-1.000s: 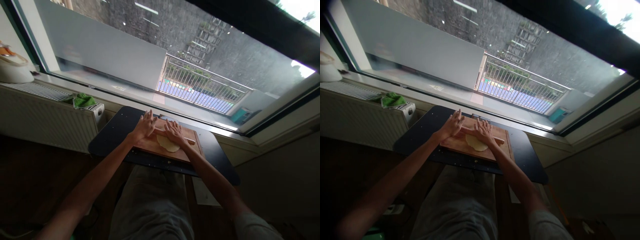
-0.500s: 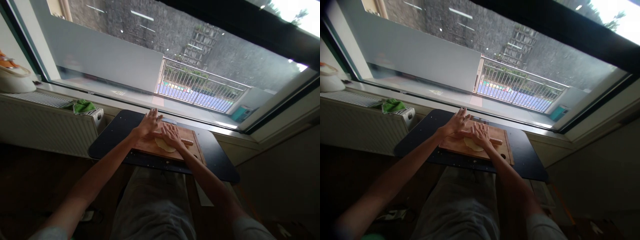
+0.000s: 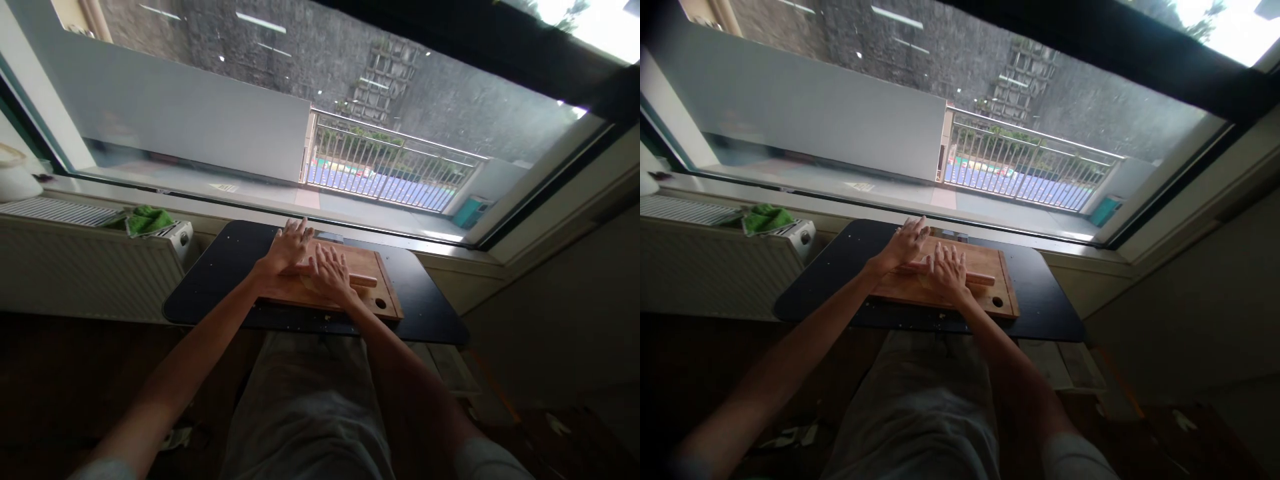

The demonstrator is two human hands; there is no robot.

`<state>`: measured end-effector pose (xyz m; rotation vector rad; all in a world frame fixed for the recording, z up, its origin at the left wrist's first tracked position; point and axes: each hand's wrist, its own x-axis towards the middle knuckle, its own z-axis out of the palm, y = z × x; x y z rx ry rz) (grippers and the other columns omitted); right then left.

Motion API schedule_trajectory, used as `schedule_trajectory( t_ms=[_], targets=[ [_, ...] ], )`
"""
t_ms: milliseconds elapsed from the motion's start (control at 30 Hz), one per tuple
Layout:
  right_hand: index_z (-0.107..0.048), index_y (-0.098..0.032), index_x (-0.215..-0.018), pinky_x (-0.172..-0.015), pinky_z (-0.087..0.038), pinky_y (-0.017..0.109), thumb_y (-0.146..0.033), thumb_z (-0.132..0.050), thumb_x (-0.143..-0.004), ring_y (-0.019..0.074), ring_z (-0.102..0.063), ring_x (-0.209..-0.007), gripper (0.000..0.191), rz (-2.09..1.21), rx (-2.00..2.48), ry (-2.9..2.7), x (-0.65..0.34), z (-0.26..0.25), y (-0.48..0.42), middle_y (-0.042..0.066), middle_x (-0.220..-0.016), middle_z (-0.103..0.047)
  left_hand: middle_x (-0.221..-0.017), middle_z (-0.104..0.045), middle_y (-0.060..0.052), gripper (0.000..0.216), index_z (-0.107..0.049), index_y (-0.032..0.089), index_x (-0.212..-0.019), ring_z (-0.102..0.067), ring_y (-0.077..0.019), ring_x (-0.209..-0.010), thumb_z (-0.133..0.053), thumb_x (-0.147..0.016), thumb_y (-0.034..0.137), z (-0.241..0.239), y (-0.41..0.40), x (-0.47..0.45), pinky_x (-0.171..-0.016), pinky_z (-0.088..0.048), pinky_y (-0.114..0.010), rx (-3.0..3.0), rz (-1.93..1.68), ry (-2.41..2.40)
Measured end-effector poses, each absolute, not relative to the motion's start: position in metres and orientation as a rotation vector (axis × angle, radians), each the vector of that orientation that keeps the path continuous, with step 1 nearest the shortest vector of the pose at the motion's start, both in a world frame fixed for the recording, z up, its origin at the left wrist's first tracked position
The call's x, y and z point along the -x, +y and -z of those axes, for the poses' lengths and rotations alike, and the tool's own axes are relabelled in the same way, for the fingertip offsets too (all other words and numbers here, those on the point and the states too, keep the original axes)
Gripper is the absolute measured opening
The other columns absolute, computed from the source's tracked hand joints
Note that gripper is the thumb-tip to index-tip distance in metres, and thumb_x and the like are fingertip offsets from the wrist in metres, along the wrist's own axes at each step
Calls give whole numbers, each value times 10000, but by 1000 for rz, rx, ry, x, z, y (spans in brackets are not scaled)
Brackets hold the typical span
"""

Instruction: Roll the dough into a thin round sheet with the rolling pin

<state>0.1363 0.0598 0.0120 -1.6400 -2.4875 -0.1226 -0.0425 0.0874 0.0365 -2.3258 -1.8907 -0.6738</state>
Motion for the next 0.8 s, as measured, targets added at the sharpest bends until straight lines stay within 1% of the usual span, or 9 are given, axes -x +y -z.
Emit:
schedule_trajectory(
  t_ms=[100, 200, 267, 333, 400, 467, 533, 667, 800],
  targets=[
    [-335, -267, -1811, -1380, -223, 676, -433, -359, -1181, 373, -253, -1738, 652, 61, 1587, -2619, -136, -26, 90, 115, -1856, -332, -1829, -401, -150, 554, -517, 246, -1675, -322, -347, -1720, -455, -1136, 359, -32, 87, 46, -1356, -348, -591, 2358, 569, -1841],
    [-420, -267, -1774, -1361, -295, 642, -545, -479, -1152, 391, -326, -1710, 684, -25, 1519, -2703, -135, -39, 115, 142, -1847, -354, -1771, -490, -174, 574, -515, 231, -1671, -399, -332, -1685, -476, -1127, 412, -24, 88, 50, -1354, -350, -588, 2336, 567, -1878],
    [-445, -248, -1760, -1354, -316, 622, -567, -505, -1144, 389, -349, -1700, 696, -47, 1519, -2704, -134, -41, 118, 163, -1839, -364, -1724, -552, -178, 572, -534, 227, -1659, -455, -320, -1653, -461, -1124, 417, -20, 88, 52, -1355, -348, -586, 2343, 551, -1894],
    [-416, -193, -1772, -1377, -274, 600, -510, -429, -1175, 370, -304, -1722, 676, -10, 1546, -2650, -132, -37, 110, 174, -1847, -339, -1672, -607, -183, 552, -577, 210, -1625, -503, -312, -1619, -434, -1116, 371, -15, 87, 51, -1355, -351, -589, 2378, 508, -1884],
    [-359, -91, -1783, -1407, -205, 570, -438, -325, -1197, 352, -235, -1746, 682, 51, 1600, -2541, -130, -29, 95, 198, -1846, -322, -1614, -656, -194, 529, -640, 173, -1556, -535, -312, -1592, -394, -1113, 322, -12, 82, 50, -1346, -373, -584, 2390, 465, -1902],
    [-325, -18, -1778, -1417, -174, 551, -414, -280, -1198, 349, -213, -1752, 703, 91, 1630, -2443, -128, -22, 77, 224, -1830, -345, -1595, -669, -206, 525, -697, 141, -1477, -529, -331, -1594, -344, -1123, 300, -10, 74, 48, -1330, -401, -584, 2347, 445, -1959],
    [-346, -20, -1771, -1418, -179, 535, -423, -282, -1196, 343, -221, -1750, 706, 104, 1598, -2411, -128, -19, 62, 215, -1825, -365, -1630, -642, -200, 543, -717, 137, -1447, -500, -354, -1615, -307, -1137, 308, -8, 63, 47, -1325, -405, -607, 2290, 448, -2016],
    [-447, -85, -1744, -1413, -215, 501, -449, -272, -1196, 315, -265, -1739, 680, 85, 1506, -2453, -146, -15, 51, 158, -1802, -443, -1672, -627, -110, 561, -682, 228, -1517, -504, -354, -1613, -270, -1162, 363, -8, 44, 48, -1323, -389, -657, 2278, 501, -2076],
    [-544, -78, -1679, -1392, -266, 511, -431, -256, -1191, 328, -341, -1708, 668, 144, 1667, -2355, -186, -10, 62, 196, -1750, -516, -1614, -680, -102, 535, -716, 266, -1454, -573, -343, -1536, -282, -1159, 368, -12, 40, 48, -1264, -454, -639, 2279, 495, -2088]
  ],
)
